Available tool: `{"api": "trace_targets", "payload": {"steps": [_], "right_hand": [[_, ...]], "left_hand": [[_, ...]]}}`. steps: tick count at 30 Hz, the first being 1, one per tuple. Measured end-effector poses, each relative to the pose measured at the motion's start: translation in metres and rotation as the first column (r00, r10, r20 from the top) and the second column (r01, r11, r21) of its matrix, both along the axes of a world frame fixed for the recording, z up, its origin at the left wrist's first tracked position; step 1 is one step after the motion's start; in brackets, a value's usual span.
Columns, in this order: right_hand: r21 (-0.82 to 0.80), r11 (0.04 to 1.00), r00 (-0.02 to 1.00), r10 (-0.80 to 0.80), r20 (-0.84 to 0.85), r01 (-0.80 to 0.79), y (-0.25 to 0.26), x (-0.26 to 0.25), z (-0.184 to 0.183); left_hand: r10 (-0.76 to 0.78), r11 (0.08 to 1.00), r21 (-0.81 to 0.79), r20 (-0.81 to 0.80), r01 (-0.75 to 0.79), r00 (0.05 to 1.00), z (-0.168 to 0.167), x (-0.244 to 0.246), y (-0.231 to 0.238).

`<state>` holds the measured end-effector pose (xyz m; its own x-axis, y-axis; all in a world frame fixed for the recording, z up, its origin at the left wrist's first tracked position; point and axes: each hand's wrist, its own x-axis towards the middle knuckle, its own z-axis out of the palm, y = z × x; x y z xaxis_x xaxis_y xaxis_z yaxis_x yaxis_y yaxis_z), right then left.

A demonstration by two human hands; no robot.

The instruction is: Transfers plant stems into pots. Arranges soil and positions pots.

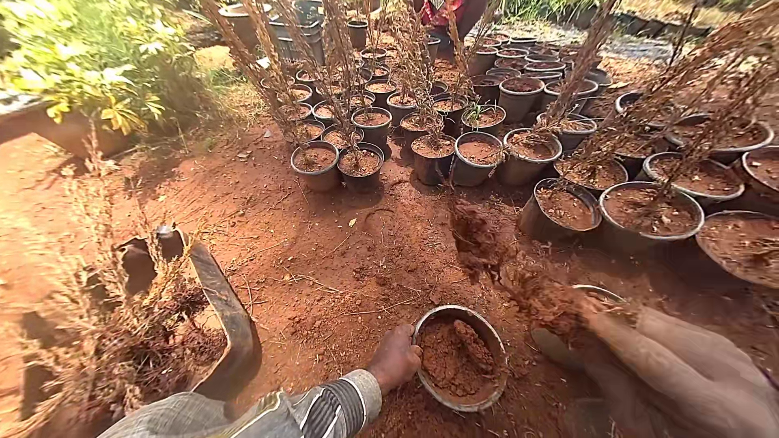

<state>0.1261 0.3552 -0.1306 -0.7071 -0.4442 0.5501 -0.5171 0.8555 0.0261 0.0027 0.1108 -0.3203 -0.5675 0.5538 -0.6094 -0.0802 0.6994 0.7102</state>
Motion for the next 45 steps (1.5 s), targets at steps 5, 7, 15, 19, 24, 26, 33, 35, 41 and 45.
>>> {"api": "trace_targets", "payload": {"steps": [5,7,15,19,24,26,33,35,41,45], "right_hand": [[0.579,0.805,0.297,-0.526,0.797,-0.128,0.023,0.017,-0.071],[0.56,0.824,0.25,-0.526,0.813,-0.088,0.025,0.009,-0.053],[0.527,0.849,0.691,-0.363,0.625,-0.03,0.03,-0.011,-0.021],[0.425,0.904,0.891,-0.228,0.393,0.044,0.036,-0.016,0.016],[0.232,0.965,0.958,-0.179,0.222,0.126,0.016,-0.009,0.047],[0.178,0.98,0.977,-0.124,0.173,0.093,0.009,-0.007,0.029],[0.531,0.818,0.235,-0.483,0.843,-0.221,0.013,0.018,-0.073],[0.515,0.829,0.223,-0.472,0.853,-0.216,0.01,0.021,-0.068],[0.445,0.865,0.277,-0.38,0.882,-0.23,0.021,0.012,-0.053],[0.426,0.89,0.372,-0.344,0.862,-0.164,0.026,0.005,-0.033]], "left_hand": [[-0.042,0.999,-0.021,-0.019,0.042,0.999,0.01,0.002,0.003],[-0.035,0.999,-0.023,-0.01,0.034,0.999,0.007,0.001,0.003],[-0.008,1.0,-0.015,0.0,0.008,1.0,0.004,0.001,0.002],[-0.005,1.0,-0.008,0.003,0.005,1.0,0.004,-0.001,0.002],[-0.009,0.999,-0.032,0.0,0.009,1.0,0.007,0.0,0.002],[-0.008,0.999,-0.038,0.006,0.008,1.0,0.008,0.0,0.002],[-0.058,0.997,-0.055,-0.019,0.057,0.998,0.009,0.0,0.004],[-0.05,0.998,-0.048,-0.018,0.049,0.999,0.006,0.0,0.003],[-0.035,0.998,-0.052,-0.006,0.034,0.999,0.003,-0.001,0.004],[-0.028,0.998,-0.061,0.015,0.029,1.0,0.002,-0.003,0.004]]}}
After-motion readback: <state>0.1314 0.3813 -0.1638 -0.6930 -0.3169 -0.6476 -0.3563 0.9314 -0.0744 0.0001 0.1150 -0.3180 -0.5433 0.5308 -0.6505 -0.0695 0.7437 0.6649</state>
